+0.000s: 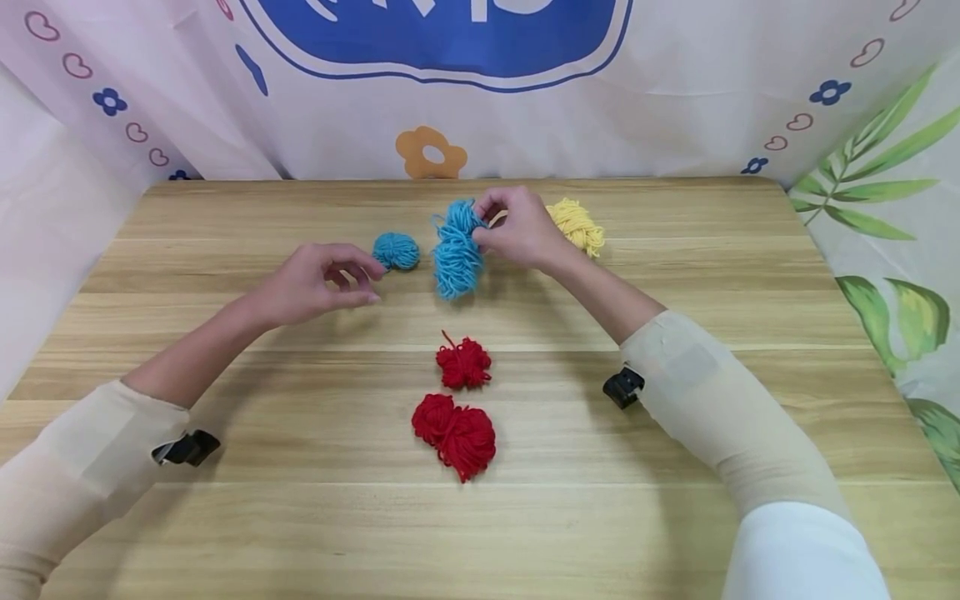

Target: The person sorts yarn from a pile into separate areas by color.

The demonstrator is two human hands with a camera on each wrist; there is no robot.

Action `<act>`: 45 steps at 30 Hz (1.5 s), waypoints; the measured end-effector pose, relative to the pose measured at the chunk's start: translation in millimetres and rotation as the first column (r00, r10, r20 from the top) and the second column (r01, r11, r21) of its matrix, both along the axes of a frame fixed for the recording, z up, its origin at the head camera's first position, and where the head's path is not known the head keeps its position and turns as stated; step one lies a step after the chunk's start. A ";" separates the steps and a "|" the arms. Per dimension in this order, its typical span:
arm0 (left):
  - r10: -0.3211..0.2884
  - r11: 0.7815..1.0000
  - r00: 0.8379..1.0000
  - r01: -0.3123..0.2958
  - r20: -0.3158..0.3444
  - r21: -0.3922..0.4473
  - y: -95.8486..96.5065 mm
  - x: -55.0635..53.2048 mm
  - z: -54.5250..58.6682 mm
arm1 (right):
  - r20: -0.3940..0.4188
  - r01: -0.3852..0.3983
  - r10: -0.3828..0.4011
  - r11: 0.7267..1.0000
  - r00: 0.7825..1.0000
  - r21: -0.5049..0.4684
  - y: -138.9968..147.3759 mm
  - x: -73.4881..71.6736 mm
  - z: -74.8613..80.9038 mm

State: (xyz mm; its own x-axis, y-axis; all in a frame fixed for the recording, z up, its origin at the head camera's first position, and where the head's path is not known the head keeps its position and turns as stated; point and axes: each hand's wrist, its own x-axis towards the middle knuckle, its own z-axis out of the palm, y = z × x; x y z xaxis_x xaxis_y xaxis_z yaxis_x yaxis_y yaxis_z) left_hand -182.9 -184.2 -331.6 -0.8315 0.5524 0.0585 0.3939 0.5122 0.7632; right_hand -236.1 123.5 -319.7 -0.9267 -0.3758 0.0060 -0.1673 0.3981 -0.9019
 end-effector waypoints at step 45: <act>-0.220 0.975 0.975 0.220 -0.011 0.022 28.0 25.4 -1.5 | -0.022 0.010 -0.009 0.999 1.000 0.037 -12.8 -20.7 1.8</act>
